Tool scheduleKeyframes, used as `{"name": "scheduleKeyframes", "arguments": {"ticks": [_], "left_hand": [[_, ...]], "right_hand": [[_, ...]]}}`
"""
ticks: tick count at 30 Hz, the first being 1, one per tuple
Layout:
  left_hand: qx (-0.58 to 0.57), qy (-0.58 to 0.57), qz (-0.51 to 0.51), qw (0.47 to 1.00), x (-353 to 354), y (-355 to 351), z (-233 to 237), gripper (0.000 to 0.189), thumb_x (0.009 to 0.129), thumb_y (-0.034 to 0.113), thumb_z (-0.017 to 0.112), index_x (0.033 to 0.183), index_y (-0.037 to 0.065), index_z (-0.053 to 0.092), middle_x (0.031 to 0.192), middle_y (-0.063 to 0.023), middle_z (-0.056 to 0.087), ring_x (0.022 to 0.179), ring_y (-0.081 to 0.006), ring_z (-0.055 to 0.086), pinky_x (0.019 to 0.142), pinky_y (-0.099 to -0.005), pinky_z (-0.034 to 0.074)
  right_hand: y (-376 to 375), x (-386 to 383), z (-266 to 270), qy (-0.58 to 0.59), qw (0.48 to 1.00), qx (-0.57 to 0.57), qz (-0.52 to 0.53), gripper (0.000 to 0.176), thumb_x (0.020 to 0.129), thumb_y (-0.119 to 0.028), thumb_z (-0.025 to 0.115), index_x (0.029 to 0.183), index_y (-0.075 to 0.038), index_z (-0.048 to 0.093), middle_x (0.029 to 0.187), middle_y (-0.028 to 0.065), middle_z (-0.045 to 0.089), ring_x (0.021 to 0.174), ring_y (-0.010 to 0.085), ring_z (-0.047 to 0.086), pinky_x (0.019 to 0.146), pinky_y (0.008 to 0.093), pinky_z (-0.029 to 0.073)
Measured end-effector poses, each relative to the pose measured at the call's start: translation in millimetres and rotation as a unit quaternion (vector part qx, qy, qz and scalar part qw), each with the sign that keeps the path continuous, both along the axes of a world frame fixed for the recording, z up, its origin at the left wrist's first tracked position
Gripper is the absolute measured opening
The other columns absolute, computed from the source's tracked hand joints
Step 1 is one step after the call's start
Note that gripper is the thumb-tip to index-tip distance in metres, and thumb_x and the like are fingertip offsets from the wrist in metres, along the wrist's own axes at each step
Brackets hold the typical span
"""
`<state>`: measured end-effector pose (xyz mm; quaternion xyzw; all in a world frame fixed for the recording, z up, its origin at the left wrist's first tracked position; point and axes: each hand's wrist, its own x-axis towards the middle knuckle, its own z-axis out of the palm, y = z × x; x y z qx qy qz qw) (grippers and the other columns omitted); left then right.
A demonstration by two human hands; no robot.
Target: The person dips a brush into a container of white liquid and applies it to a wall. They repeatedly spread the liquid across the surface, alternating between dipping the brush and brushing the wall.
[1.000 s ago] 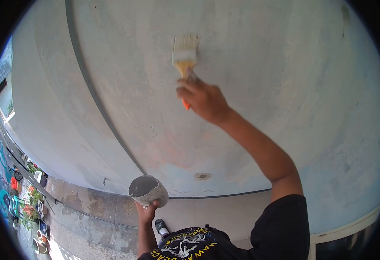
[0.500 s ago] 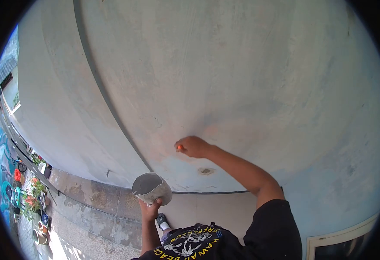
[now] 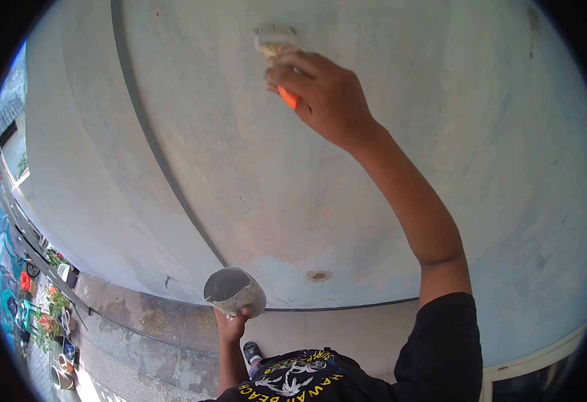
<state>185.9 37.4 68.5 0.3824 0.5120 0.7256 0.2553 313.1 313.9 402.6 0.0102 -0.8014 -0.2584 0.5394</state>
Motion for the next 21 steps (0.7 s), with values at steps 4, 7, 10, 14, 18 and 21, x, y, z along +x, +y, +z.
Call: {"name": "scheduleKeyframes", "arguments": {"ticks": [4, 7, 10, 14, 18, 21], "left_hand": [[-0.002, -0.004, -0.037, 0.999, -7.0, -1.4, -8.0, 0.082, 0.068, 0.043, 0.085, 0.127, 0.0, 0.049, 0.118, -0.0097, 0.059, 0.108, -0.0214, 0.056, 0.092, -0.0371, 0.046], [-0.007, -0.014, -0.058, 0.998, -10.9, -2.4, -10.0, 0.082, 0.067, 0.043, 0.085, 0.127, 0.0, 0.049, 0.117, -0.0098, 0.059, 0.107, -0.0214, 0.057, 0.092, -0.0372, 0.046], [-0.021, 0.008, -0.066, 0.998, -17.3, -3.4, -16.0, 0.081, 0.067, 0.042, 0.085, 0.127, 0.0, 0.05, 0.116, -0.0099, 0.06, 0.107, -0.0213, 0.057, 0.092, -0.0373, 0.046], [-0.015, 0.007, -0.105, 0.994, -25.4, 1.2, -26.9, 0.081, 0.068, 0.04, 0.085, 0.128, 0.0, 0.048, 0.117, -0.0101, 0.059, 0.108, -0.0216, 0.057, 0.093, -0.0376, 0.046], [0.008, 0.029, -0.141, 0.99, -41.5, 7.3, -44.3, 0.085, 0.067, 0.039, 0.085, 0.131, 0.0, 0.044, 0.12, -0.0105, 0.057, 0.111, -0.0225, 0.056, 0.094, -0.0381, 0.046], [0.018, 0.034, -0.174, 0.984, -50.6, 10.3, -54.3, 0.081, 0.067, 0.033, 0.086, 0.129, -0.001, 0.046, 0.118, -0.0114, 0.059, 0.109, -0.0225, 0.057, 0.093, -0.0375, 0.047]], "right_hand": [[-0.7, -0.5, -100.2, -0.101, 0.992, -0.08, 0.001, 0.014, 0.081, -0.012, 0.072, 0.092, -0.013, 0.063, 0.113, -0.0005, 0.063, 0.113, 0.018, 0.062, 0.064, 0.0262, 0.058], [-20.7, 3.3, -172.4, -0.134, 0.98, -0.141, 0.033, 0.016, 0.081, -0.016, 0.073, 0.092, -0.012, 0.062, 0.111, 0.0005, 0.063, 0.107, 0.019, 0.065, 0.056, 0.0265, 0.056], [-52.2, 16.4, -224.3, -0.185, 0.95, -0.247, 0.037, 0.016, 0.081, -0.016, 0.074, 0.092, -0.009, 0.063, 0.106, 0.0021, 0.064, 0.094, 0.0187, 0.068, 0.059, 0.0277, 0.056], [-60.7, 35.9, -235.9, -0.24, 0.856, -0.457, 0.028, 0.014, 0.082, -0.009, 0.072, 0.092, -0.004, 0.063, 0.096, 0.0074, 0.065, 0.078, 0.0194, 0.067, 0.065, 0.031, 0.055], [-68.6, 55.0, -200.4, -0.03, 0.921, -0.379, 0.083, 0.011, 0.085, -0.003, 0.067, 0.095, -0.003, 0.063, 0.091, 0.0114, 0.067, 0.078, 0.0223, 0.067, 0.068, 0.0319, 0.054], [-66.8, 61.2, -164.8, 0.158, 0.956, -0.21, 0.133, 0.01, 0.087, -0.002, 0.066, 0.096, -0.002, 0.063, 0.091, 0.0126, 0.068, 0.076, 0.0197, 0.067, 0.066, 0.0289, 0.054]]}}
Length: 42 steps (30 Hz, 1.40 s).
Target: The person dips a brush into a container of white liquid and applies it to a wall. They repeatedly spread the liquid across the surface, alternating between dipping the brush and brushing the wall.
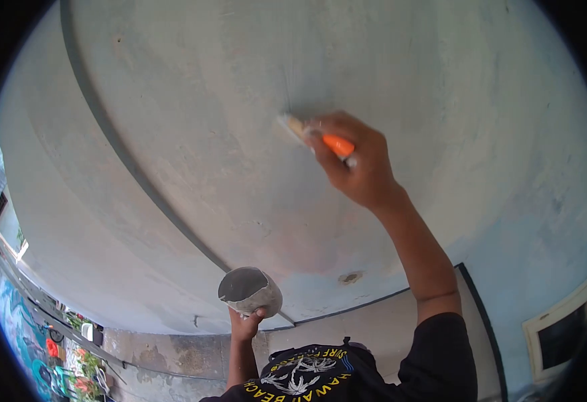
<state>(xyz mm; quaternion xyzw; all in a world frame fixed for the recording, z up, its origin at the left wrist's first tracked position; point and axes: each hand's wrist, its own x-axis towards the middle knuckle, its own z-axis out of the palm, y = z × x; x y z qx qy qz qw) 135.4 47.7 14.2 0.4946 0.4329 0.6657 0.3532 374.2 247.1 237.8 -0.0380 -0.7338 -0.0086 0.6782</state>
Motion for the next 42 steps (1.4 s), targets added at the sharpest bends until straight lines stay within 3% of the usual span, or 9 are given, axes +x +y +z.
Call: {"name": "scheduleKeyframes", "arguments": {"ticks": [5, 8, 14, 20, 27, 32, 34, 35, 42], "left_hand": [[0.015, 0.005, -0.034, 0.999, -12.5, 5.0, -11.9, 0.076, 0.066, 0.028, 0.086, 0.125, -0.002, 0.049, 0.115, -0.0121, 0.061, 0.106, -0.0221, 0.059, 0.091, -0.0368, 0.048], [0.013, 0.036, -0.06, 0.997, -24.6, 9.9, -21.2, 0.076, 0.067, 0.028, 0.086, 0.125, -0.002, 0.049, 0.115, -0.0124, 0.061, 0.106, -0.0221, 0.059, 0.091, -0.0368, 0.048], [-0.006, 0.04, -0.116, 0.992, -45.9, 18.0, -42.7, 0.076, 0.066, 0.027, 0.086, 0.126, -0.002, 0.049, 0.116, -0.0133, 0.062, 0.106, -0.0223, 0.06, 0.091, -0.0362, 0.049], [0.0, 0.058, -0.147, 0.987, -46.9, 19.9, -32.3, 0.075, 0.066, 0.024, 0.086, 0.126, -0.003, 0.05, 0.116, -0.0133, 0.062, 0.106, -0.0223, 0.06, 0.091, -0.0367, 0.049], [-0.002, 0.06, -0.145, 0.988, -49.4, 22.6, -36.0, 0.075, 0.065, 0.026, 0.086, 0.125, -0.003, 0.05, 0.114, -0.0128, 0.063, 0.105, -0.022, 0.06, 0.091, -0.0367, 0.049], [0.006, 0.04, -0.129, 0.991, -43.6, 20.9, -32.5, 0.075, 0.065, 0.027, 0.086, 0.124, -0.002, 0.051, 0.113, -0.0123, 0.063, 0.105, -0.022, 0.06, 0.09, -0.0366, 0.049], [0.01, 0.032, -0.137, 0.99, -43.9, 24.0, -34.4, 0.075, 0.065, 0.026, 0.086, 0.124, -0.002, 0.051, 0.113, -0.0123, 0.063, 0.104, -0.0219, 0.061, 0.09, -0.0367, 0.049], [0.013, 0.031, -0.141, 0.989, -45.4, 24.7, -37.6, 0.075, 0.065, 0.026, 0.086, 0.124, -0.002, 0.051, 0.113, -0.0123, 0.063, 0.104, -0.0219, 0.061, 0.09, -0.0367, 0.049], [0.0, 0.016, -0.161, 0.987, -55.3, 31.1, -58.4, 0.075, 0.065, 0.025, 0.086, 0.125, -0.003, 0.049, 0.113, -0.0135, 0.062, 0.104, -0.0227, 0.061, 0.09, -0.037, 0.049]], "right_hand": [[-15.2, 13.4, 2.0, 0.134, 0.99, 0.041, -0.02, 0.011, 0.088, 0.003, 0.061, 0.099, 0.002, 0.059, 0.092, 0.0129, 0.067, 0.077, 0.0167, 0.065, 0.062, 0.0267, 0.053], [-33.7, 17.0, -75.5, 0.108, 0.989, -0.048, -0.091, 0.009, 0.094, 0.001, 0.049, 0.094, 0.007, 0.056, 0.095, 0.0166, 0.064, 0.083, 0.0205, 0.064, 0.073, 0.0332, 0.06], [-74.8, -17.3, -242.6, 0.096, 0.955, -0.255, -0.114, 0.003, 0.087, 0.004, 0.058, 0.087, 0.003, 0.06, 0.079, 0.011, 0.061, 0.066, 0.0175, 0.057, 0.06, 0.0272, 0.046], [-70.8, -12.2, -198.9, -0.067, 0.844, -0.525, -0.086, 0.013, 0.09, -0.01, 0.061, 0.084, 0.002, 0.06, 0.072, 0.0129, 0.059, 0.065, 0.0217, 0.054, 0.068, 0.0309, 0.046], [-18.0, 7.6, 18.5, 0.132, 0.982, -0.055, -0.124, 0.019, 0.092, -0.019, 0.063, 0.089, 0.0, 0.064, 0.072, 0.0084, 0.063, 0.063, 0.0127, 0.055, 0.063, 0.0272, 0.046], [-33.9, 24.8, 138.7, 0.211, 0.916, 0.255, -0.228, 0.013, 0.098, -0.009, 0.054, 0.092, 0.001, 0.06, 0.087, 0.0048, 0.062, 0.079, 0.0118, 0.059, 0.073, 0.0267, 0.051], [-36.5, 11.1, 125.5, 0.244, 0.963, 0.066, -0.097, 0.014, 0.098, -0.009, 0.053, 0.09, 0.001, 0.059, 0.082, 0.0052, 0.061, 0.076, 0.0129, 0.057, 0.073, 0.0256, 0.048], [-10.8, 9.7, 106.4, 0.245, 0.939, 0.179, -0.164, 0.023, 0.1, -0.013, 0.05, 0.081, -0.002, 0.053, 0.075, 0.0031, 0.055, 0.069, 0.0106, 0.051, 0.064, 0.0244, 0.043], [-37.1, -14.0, -162.6, 0.194, 0.957, -0.094, -0.195, 0.02, 0.094, -0.005, 0.05, 0.076, 0.001, 0.055, 0.065, 0.007, 0.054, 0.054, 0.0114, 0.047, 0.05, 0.0247, 0.038]]}}
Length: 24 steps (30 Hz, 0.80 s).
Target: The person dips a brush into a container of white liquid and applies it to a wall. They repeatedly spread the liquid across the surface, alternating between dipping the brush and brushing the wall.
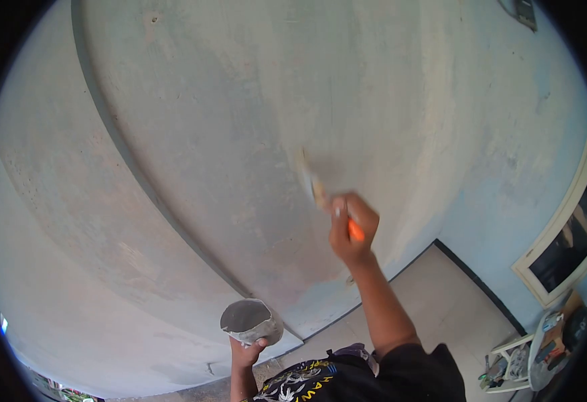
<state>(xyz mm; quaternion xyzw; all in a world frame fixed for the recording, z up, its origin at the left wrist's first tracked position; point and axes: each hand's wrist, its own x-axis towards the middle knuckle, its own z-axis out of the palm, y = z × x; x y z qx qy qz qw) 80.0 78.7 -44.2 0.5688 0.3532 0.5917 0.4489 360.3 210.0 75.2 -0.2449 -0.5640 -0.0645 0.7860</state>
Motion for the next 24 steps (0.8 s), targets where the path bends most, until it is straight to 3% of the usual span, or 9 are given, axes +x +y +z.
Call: {"name": "scheduleKeyframes", "arguments": {"ticks": [3, 6, 11, 14, 16, 18, 19, 21, 24], "left_hand": [[-0.007, -0.013, -0.004, 1.0, -0.3, -0.5, -2.1, 0.074, 0.067, 0.023, 0.085, 0.125, -0.003, 0.049, 0.113, -0.0133, 0.062, 0.105, -0.0227, 0.061, 0.091, -0.0371, 0.049], [-0.023, 0.0, -0.009, 1.0, -5.9, -0.6, -7.4, 0.074, 0.066, 0.023, 0.086, 0.125, -0.003, 0.049, 0.114, -0.0133, 0.062, 0.105, -0.0225, 0.061, 0.091, -0.0371, 0.049], [-0.011, 0.002, -0.008, 1.0, -7.3, -0.5, -6.7, 0.075, 0.066, 0.023, 0.086, 0.125, -0.003, 0.048, 0.114, -0.0131, 0.062, 0.105, -0.0224, 0.06, 0.09, -0.0368, 0.049], [0.0, 0.005, 0.008, 1.0, -5.2, -1.5, -5.3, 0.076, 0.066, 0.025, 0.086, 0.126, -0.003, 0.048, 0.114, -0.0131, 0.062, 0.105, -0.0223, 0.06, 0.09, -0.0368, 0.049], [0.02, -0.002, 0.015, 1.0, 0.0, 2.9, -1.9, 0.076, 0.066, 0.025, 0.086, 0.126, -0.003, 0.048, 0.114, -0.0131, 0.062, 0.105, -0.0223, 0.06, 0.09, -0.0368, 0.049], [0.036, -0.002, 0.035, 0.999, 2.3, 0.2, -1.7, 0.077, 0.066, 0.027, 0.087, 0.126, -0.003, 0.048, 0.114, -0.013, 0.062, 0.105, -0.0222, 0.06, 0.09, -0.0367, 0.049], [0.034, -0.007, 0.051, 0.998, 3.0, -1.1, -4.5, 0.08, 0.065, 0.031, 0.087, 0.126, -0.003, 0.048, 0.115, -0.0129, 0.061, 0.105, -0.0221, 0.06, 0.09, -0.0371, 0.049], [0.04, -0.012, 0.07, 0.997, 7.8, -2.7, -6.8, 0.081, 0.065, 0.033, 0.088, 0.126, -0.003, 0.047, 0.115, -0.0129, 0.06, 0.105, -0.0223, 0.059, 0.091, -0.0372, 0.049], [0.045, -0.007, 0.104, 0.994, 7.6, -1.6, -15.5, 0.085, 0.065, 0.037, 0.088, 0.127, -0.002, 0.047, 0.116, -0.0127, 0.06, 0.106, -0.0229, 0.059, 0.091, -0.0375, 0.048]], "right_hand": [[-17.2, -17.8, -89.0, -0.004, 0.982, -0.173, 0.07, 0.028, 0.098, -0.009, 0.046, 0.073, 0.001, 0.053, 0.061, 0.005, 0.052, 0.057, 0.0086, 0.051, 0.057, 0.0249, 0.044], [-4.7, -10.8, -97.8, 0.054, 0.952, -0.279, 0.112, 0.032, 0.1, -0.012, 0.045, 0.072, 0.001, 0.052, 0.061, 0.0037, 0.052, 0.059, 0.0081, 0.053, 0.06, 0.0253, 0.046], [35.2, 13.5, 16.6, 0.075, 0.92, -0.254, 0.29, 0.032, 0.101, -0.017, 0.048, 0.073, -0.002, 0.048, 0.06, -0.0024, 0.044, 0.055, 0.0045, 0.043, 0.053, 0.023, 0.039], [43.8, 6.7, 115.0, 0.043, 0.945, -0.141, 0.291, 0.021, 0.095, -0.008, 0.051, 0.075, -0.003, 0.05, 0.063, -0.004, 0.04, 0.055, 0.0043, 0.037, 0.05, 0.0235, 0.037], [30.1, 17.0, 189.7, -0.027, 0.98, 0.087, 0.177, 0.022, 0.095, -0.008, 0.05, 0.073, -0.004, 0.049, 0.064, -0.0029, 0.044, 0.055, 0.0052, 0.04, 0.052, 0.0252, 0.041], [30.5, 39.3, 260.7, -0.064, 0.942, 0.31, 0.109, 0.029, 0.098, -0.015, 0.051, 0.071, -0.004, 0.048, 0.064, -0.0017, 0.047, 0.056, 0.0055, 0.042, 0.052, 0.0261, 0.041], [31.3, 47.6, 292.2, -0.049, 0.924, 0.353, 0.138, 0.032, 0.1, -0.018, 0.05, 0.071, -0.005, 0.046, 0.065, -0.001, 0.046, 0.057, 0.0069, 0.042, 0.053, 0.0256, 0.038], [34.0, 55.8, 308.4, -0.034, 0.901, 0.397, 0.169, 0.035, 0.102, -0.021, 0.048, 0.071, -0.007, 0.044, 0.065, -0.0002, 0.045, 0.058, 0.0083, 0.041, 0.053, 0.0251, 0.036], [54.8, 51.6, 267.4, -0.041, 0.913, 0.381, 0.139, 0.039, 0.101, -0.023, 0.05, 0.068, -0.003, 0.045, 0.061, 0.001, 0.047, 0.055, 0.0084, 0.044, 0.052, 0.0262, 0.039]]}}
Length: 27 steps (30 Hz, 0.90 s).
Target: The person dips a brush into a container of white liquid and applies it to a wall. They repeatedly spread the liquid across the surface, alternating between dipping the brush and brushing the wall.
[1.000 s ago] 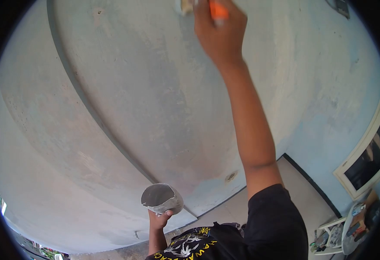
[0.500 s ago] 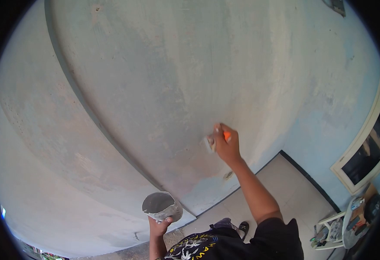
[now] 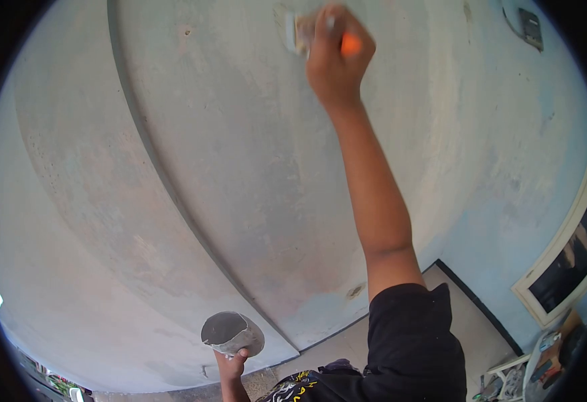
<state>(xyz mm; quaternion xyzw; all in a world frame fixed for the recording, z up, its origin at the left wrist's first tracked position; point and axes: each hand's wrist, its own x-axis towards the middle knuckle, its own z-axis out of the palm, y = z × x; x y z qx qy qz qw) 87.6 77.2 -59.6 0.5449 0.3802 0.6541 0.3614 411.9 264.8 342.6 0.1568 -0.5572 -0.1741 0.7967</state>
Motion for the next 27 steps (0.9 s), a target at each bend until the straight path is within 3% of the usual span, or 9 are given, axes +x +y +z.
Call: {"name": "scheduleKeyframes", "arguments": {"ticks": [3, 7, 10, 13, 16, 18, 22, 23, 27], "left_hand": [[-0.008, -0.001, 0.016, 1.0, 1.4, -4.6, -2.0, 0.087, 0.064, 0.04, 0.088, 0.128, -0.002, 0.046, 0.116, -0.0125, 0.059, 0.106, -0.0232, 0.058, 0.091, -0.0376, 0.048], [-0.021, -0.017, 0.015, 1.0, 2.1, -4.0, -4.3, 0.086, 0.065, 0.039, 0.088, 0.127, -0.002, 0.046, 0.115, -0.0122, 0.06, 0.106, -0.0233, 0.058, 0.091, -0.0376, 0.048], [-0.026, 0.0, 0.006, 1.0, -6.9, 0.6, -12.6, 0.083, 0.065, 0.035, 0.088, 0.127, -0.003, 0.047, 0.114, -0.0121, 0.06, 0.105, -0.0231, 0.058, 0.09, -0.0374, 0.048], [-0.061, 0.01, -0.023, 0.998, -8.8, -1.0, -8.5, 0.093, 0.064, 0.046, 0.087, 0.131, 0.0, 0.043, 0.12, -0.0098, 0.055, 0.11, -0.0219, 0.055, 0.092, -0.0376, 0.046], [-0.051, -0.003, -0.02, 0.999, -5.0, -1.8, -4.8, 0.091, 0.064, 0.045, 0.088, 0.13, 0.0, 0.044, 0.118, -0.009, 0.056, 0.108, -0.0215, 0.056, 0.092, -0.0373, 0.046], [-0.055, -0.003, -0.016, 0.998, -3.1, -3.3, -3.1, 0.091, 0.064, 0.045, 0.088, 0.13, 0.0, 0.044, 0.118, -0.009, 0.056, 0.108, -0.0214, 0.056, 0.092, -0.0373, 0.046], [-0.03, -0.021, -0.003, 0.999, 1.1, -1.0, -1.4, 0.079, 0.065, 0.029, 0.087, 0.126, -0.003, 0.048, 0.115, -0.0127, 0.06, 0.104, -0.0225, 0.06, 0.089, -0.037, 0.049], [-0.029, -0.021, 0.0, 0.999, 2.6, -2.0, -2.1, 0.079, 0.065, 0.029, 0.087, 0.126, -0.003, 0.048, 0.115, -0.0127, 0.06, 0.104, -0.0225, 0.06, 0.089, -0.037, 0.049], [-0.029, -0.029, 0.022, 0.999, 3.4, -3.6, -2.6, 0.079, 0.065, 0.029, 0.087, 0.125, -0.003, 0.048, 0.114, -0.0124, 0.06, 0.104, -0.0224, 0.06, 0.089, -0.0369, 0.049]], "right_hand": [[4.4, -22.1, -110.6, -0.022, 0.994, -0.048, -0.099, 0.03, 0.1, -0.016, 0.045, 0.073, -0.007, 0.036, 0.061, 0.0043, 0.043, 0.055, 0.0142, 0.041, 0.054, 0.031, 0.04], [-18.8, -46.3, -264.8, -0.013, 0.947, -0.297, 0.125, 0.039, 0.102, -0.024, 0.042, 0.069, -0.006, 0.032, 0.058, 0.0069, 0.039, 0.053, 0.0183, 0.036, 0.061, 0.0393, 0.043], [-23.2, -69.0, -369.4, -0.079, 0.883, -0.461, 0.035, 0.04, 0.102, -0.02, 0.042, 0.065, -0.004, 0.039, 0.057, 0.0028, 0.041, 0.053, 0.013, 0.039, 0.056, 0.0299, 0.04], [-15.1, -72.4, -369.5, -0.117, 0.783, -0.608, 0.065, 0.043, 0.102, -0.024, 0.046, 0.065, -0.003, 0.04, 0.057, -0.0004, 0.041, 0.053, 0.0082, 0.036, 0.05, 0.0262, 0.032], [13.9, -55.1, -290.3, -0.089, 0.846, -0.526, 0.011, 0.041, 0.101, -0.023, 0.047, 0.066, -0.003, 0.042, 0.055, -0.0018, 0.04, 0.054, 0.0061, 0.036, 0.049, 0.0258, 0.032], [14.1, -54.3, -192.6, -0.04, 0.877, -0.459, 0.135, 0.038, 0.1, -0.018, 0.052, 0.064, -0.007, 0.042, 0.056, -0.0049, 0.041, 0.052, 0.0034, 0.035, 0.046, 0.0234, 0.03], [17.2, -45.8, -8.3, -0.012, 0.988, -0.137, 0.074, 0.041, 0.101, -0.026, 0.05, 0.064, -0.009, 0.042, 0.057, -0.002, 0.044, 0.052, 0.0075, 0.04, 0.051, 0.0266, 0.037], [23.1, -40.1, 35.9, 0.023, 0.999, -0.049, -0.003, 0.039, 0.101, -0.025, 0.05, 0.066, -0.009, 0.042, 0.057, -0.0022, 0.042, 0.052, 0.0075, 0.04, 0.052, 0.0272, 0.037], [2.1, -49.6, 107.6, 0.025, 0.986, -0.012, 0.164, 0.045, 0.103, -0.031, 0.048, 0.063, -0.011, 0.036, 0.056, -0.0031, 0.035, 0.05, 0.0075, 0.03, 0.048, 0.0259, 0.029]]}}
